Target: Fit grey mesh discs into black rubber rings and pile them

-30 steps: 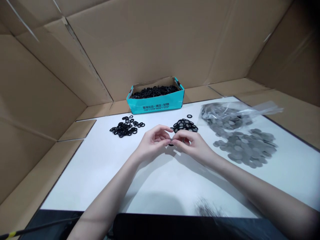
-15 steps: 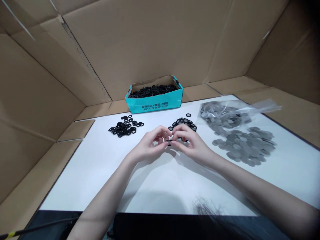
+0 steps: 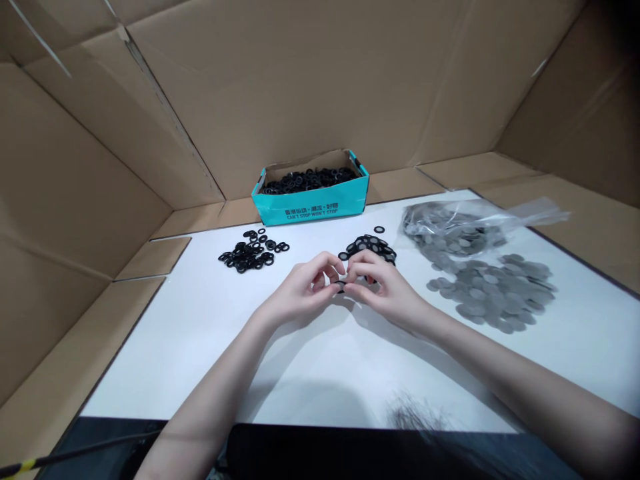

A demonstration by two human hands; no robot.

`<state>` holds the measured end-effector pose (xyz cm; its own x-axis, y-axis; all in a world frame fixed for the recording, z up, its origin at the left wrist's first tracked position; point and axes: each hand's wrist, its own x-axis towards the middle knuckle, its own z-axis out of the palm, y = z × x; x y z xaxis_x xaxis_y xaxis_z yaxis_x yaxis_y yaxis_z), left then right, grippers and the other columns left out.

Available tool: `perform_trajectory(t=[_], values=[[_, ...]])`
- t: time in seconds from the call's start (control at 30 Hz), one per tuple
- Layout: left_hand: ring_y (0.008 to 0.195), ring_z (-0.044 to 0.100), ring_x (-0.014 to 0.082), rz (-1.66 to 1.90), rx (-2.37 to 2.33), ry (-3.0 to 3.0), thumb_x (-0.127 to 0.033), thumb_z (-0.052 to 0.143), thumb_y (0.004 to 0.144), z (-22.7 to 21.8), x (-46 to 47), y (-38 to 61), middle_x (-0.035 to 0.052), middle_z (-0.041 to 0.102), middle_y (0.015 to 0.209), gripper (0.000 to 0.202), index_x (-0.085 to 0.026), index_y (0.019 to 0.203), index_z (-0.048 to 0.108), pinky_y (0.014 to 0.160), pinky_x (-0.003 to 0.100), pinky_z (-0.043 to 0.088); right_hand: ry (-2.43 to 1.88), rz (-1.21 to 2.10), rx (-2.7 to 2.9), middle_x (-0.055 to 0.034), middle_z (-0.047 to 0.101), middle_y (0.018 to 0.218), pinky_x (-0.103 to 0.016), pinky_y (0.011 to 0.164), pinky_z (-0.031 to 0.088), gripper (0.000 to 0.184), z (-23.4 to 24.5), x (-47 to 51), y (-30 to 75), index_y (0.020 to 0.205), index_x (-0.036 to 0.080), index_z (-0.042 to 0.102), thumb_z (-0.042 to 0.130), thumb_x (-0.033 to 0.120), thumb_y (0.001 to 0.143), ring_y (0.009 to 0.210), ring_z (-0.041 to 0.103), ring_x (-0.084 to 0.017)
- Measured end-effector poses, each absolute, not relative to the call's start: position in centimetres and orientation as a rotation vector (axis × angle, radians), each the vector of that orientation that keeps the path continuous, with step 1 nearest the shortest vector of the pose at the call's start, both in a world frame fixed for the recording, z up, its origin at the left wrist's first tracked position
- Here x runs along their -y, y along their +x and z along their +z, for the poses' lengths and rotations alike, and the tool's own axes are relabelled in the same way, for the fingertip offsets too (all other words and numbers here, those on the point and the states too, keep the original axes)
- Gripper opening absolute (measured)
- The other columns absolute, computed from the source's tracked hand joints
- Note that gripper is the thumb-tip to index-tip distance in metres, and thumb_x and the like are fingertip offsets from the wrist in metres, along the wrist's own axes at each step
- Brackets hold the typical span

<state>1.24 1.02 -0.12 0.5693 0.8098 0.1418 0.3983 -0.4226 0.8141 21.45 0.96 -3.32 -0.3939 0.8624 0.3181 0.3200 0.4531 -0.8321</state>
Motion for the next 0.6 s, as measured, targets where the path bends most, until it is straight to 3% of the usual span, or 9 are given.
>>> perform_trajectory(t=[0.6], values=[[0.056,0.037,0.0058,0.821,-1.018,2.042,-0.021,0.058,0.085,-0.33,-0.76,1.95,-0.0030,0.053,0.081,0.010,-0.019,0.091,0.051,0.054,0.021,0.032,-0.987,0.853,1.914,-0.0060,0.054,0.090,-0.026,0.058,0.038,0.012,-2.74,-1.18,21.65,0.070,0.019,0.060,0.060,0.019,0.082,0.081,0.052,-0.017]])
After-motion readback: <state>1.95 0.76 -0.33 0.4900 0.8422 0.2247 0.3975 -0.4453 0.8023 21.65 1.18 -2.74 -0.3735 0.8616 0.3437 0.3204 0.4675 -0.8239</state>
